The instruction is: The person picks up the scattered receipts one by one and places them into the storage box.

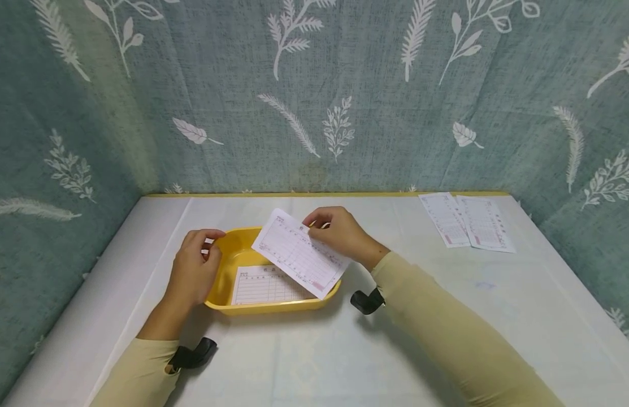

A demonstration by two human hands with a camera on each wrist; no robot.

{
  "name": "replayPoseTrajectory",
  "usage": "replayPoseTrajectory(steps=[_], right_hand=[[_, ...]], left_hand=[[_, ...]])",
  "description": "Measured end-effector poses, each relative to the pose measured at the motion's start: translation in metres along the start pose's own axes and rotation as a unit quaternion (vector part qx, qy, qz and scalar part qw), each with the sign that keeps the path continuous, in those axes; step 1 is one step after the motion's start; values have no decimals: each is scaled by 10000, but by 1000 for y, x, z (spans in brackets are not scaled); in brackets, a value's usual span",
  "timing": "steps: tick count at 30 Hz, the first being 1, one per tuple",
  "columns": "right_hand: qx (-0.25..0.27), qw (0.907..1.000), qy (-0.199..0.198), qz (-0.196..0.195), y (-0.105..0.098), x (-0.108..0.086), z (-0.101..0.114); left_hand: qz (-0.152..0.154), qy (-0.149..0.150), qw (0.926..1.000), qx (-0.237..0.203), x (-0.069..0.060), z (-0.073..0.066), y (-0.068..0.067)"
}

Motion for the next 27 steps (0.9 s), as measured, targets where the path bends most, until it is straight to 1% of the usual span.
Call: replayPoseTrajectory(steps=[4,9,12,17,23,27], right_hand=[[-71,9999,-90,-35,4,3,4],[-125,9998,-146,56,14,7,8],[-330,9992,-188,100,19,8,11],[-676,9967,-359,286,33,7,17],[-713,9944,-583,526,49,4,21],[-886,9919,-717,568,55,2,21]], left_hand=[[1,-2,10000,-17,0,1,-1],[24,-21,10000,-22,-2,2,-1],[44,17,10000,-21,-1,2,0],[48,-20,10000,-14,-1,3,1],[52,-37,10000,-4,-1,2,1],[56,-45,10000,-11,-1,2,2]])
Point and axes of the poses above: each hand's wrist, its own x-axis towards the middle knuckle, its own y-axis out of the palm, z = x × y, the point moved 10 cm from there along x, towards the middle knuckle, and after that the axes turned 7 degrees about -x, right-handed, at the moved point
